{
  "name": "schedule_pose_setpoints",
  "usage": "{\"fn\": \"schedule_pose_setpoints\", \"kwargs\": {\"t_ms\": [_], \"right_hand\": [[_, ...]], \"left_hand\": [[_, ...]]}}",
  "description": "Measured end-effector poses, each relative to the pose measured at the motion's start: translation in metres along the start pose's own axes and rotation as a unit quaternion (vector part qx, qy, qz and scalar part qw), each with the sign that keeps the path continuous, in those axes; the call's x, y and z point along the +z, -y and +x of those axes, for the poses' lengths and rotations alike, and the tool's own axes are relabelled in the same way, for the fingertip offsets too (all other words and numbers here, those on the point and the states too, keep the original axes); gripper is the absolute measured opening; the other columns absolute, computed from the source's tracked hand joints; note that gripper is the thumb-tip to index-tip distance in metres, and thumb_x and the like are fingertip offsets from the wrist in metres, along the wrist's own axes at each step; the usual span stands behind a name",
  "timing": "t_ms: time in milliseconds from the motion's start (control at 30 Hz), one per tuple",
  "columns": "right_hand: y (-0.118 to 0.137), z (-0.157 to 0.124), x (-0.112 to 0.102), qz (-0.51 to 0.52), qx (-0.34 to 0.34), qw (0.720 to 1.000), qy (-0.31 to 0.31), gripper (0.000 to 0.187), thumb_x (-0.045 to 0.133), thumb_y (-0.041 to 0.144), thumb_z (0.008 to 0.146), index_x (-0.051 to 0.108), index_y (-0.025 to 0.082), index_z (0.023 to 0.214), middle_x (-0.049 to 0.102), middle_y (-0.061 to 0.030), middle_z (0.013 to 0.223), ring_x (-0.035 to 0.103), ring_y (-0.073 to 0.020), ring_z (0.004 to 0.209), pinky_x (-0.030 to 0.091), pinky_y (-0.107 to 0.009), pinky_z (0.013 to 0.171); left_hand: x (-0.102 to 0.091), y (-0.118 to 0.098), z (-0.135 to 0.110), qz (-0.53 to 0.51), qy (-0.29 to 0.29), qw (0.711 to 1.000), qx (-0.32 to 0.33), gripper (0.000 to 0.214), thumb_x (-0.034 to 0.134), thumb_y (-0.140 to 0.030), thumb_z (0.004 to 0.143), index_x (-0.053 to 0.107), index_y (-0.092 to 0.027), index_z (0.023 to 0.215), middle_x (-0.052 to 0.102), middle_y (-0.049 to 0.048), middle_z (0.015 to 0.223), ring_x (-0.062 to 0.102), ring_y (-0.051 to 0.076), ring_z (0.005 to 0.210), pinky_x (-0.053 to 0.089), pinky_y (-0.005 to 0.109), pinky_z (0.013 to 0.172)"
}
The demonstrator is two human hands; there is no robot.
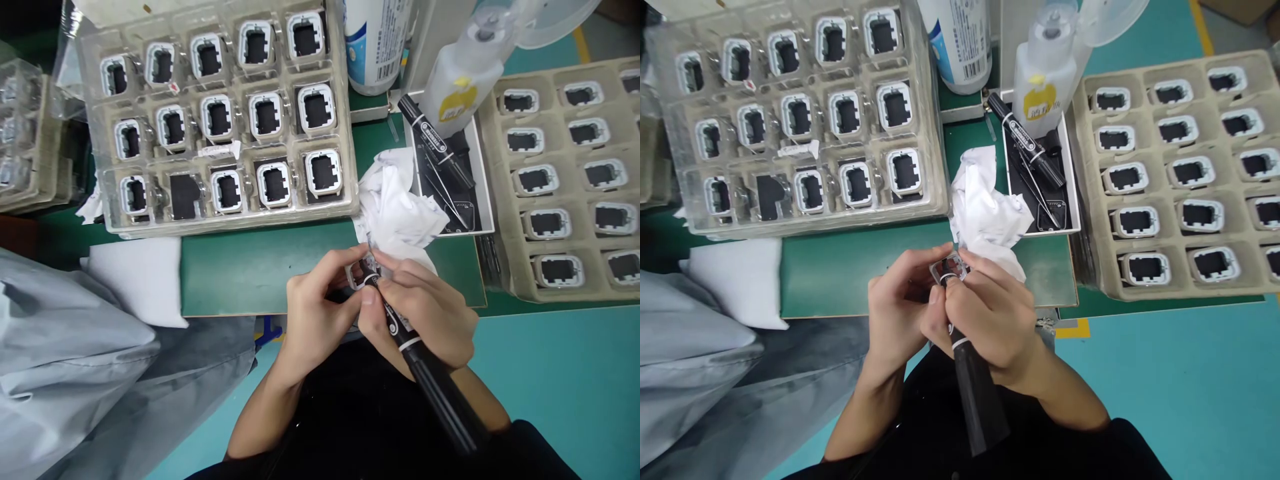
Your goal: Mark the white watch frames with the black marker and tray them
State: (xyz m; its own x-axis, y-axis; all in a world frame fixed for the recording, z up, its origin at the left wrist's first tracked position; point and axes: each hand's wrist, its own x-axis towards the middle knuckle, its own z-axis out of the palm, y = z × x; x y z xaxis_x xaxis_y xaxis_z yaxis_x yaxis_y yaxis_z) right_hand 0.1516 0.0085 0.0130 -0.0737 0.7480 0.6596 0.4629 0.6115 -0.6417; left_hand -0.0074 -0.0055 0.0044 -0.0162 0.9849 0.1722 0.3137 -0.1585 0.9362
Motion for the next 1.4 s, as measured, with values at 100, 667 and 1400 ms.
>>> {"fn": "schedule_pose_setpoints", "kwargs": {"t_ms": [100,667,1400], "right_hand": [[-0.004,0.006,-0.006,0.022,0.037,0.999,-0.014,0.019,0.077,0.012,0.103,0.070,0.030,0.101,0.080,0.0052,0.080,0.092,-0.0201,0.092,0.080,-0.030,0.093],[-0.003,0.010,-0.014,0.030,0.040,0.999,0.004,0.021,0.081,0.007,0.100,0.075,0.027,0.100,0.086,0.0030,0.085,0.094,-0.0221,0.097,0.080,-0.027,0.094],[-0.001,0.005,-0.008,0.029,0.033,0.999,-0.027,0.024,0.080,0.005,0.099,0.076,0.028,0.105,0.087,0.0030,0.087,0.095,-0.0254,0.100,0.082,-0.032,0.087]], "left_hand": [[0.001,0.000,-0.001,0.008,-0.002,1.000,-0.004,0.045,0.094,-0.013,0.098,0.086,-0.028,0.140,0.093,-0.0018,0.114,0.088,0.013,0.090,0.073,0.019,0.087],[0.001,0.001,-0.002,0.027,0.000,1.000,-0.001,0.042,0.095,-0.016,0.098,0.088,-0.026,0.138,0.094,0.0020,0.118,0.088,0.016,0.090,0.074,0.022,0.085],[0.002,-0.002,0.003,-0.021,-0.009,0.999,-0.033,0.039,0.095,-0.014,0.095,0.090,-0.023,0.133,0.093,0.0030,0.107,0.084,0.014,0.082,0.071,0.020,0.077]]}}
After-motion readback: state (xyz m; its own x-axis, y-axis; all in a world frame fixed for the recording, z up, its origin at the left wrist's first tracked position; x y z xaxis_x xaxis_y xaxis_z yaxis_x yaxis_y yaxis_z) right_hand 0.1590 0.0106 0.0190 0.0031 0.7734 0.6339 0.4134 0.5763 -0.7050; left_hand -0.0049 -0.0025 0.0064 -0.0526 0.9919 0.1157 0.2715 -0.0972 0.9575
